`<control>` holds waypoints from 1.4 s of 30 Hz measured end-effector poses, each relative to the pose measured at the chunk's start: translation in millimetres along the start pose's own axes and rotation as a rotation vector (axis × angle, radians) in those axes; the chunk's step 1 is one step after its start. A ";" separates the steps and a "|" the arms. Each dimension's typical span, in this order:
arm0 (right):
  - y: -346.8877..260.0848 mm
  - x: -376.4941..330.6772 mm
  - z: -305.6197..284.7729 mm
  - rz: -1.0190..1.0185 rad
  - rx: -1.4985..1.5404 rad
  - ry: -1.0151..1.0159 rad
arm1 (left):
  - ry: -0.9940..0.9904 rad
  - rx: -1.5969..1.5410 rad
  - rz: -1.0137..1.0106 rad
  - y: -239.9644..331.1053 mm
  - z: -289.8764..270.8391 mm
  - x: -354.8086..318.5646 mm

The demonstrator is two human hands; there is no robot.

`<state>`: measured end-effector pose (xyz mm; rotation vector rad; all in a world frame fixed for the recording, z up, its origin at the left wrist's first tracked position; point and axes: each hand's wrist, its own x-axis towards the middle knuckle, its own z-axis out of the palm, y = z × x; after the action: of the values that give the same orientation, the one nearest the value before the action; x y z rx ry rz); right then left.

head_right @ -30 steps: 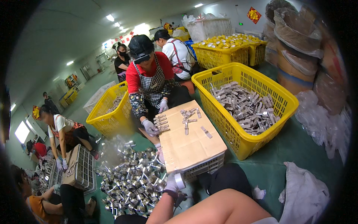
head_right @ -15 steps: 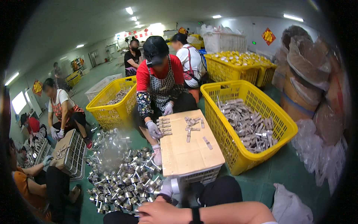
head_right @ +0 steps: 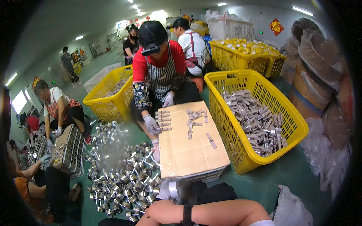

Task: Manually sorting and organizing small metal hardware components into specific arrangements and containers.

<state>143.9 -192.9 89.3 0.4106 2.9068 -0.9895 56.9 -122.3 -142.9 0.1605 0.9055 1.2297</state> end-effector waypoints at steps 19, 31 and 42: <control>23.5 70.5 12.0 -0.088 0.010 -0.098 | 0.071 0.180 -0.006 16.3 19.2 -19.6; 13.8 75.2 31.0 -0.027 -0.091 -0.048 | 0.012 0.195 0.134 4.1 -5.0 -5.1; 14.5 73.3 47.6 0.017 -0.078 0.018 | -0.025 0.126 -0.004 17.6 6.1 -10.3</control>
<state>75.0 -193.4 33.6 0.4410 2.9414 -0.8712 47.5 -122.5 -123.8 0.2739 0.9618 1.1645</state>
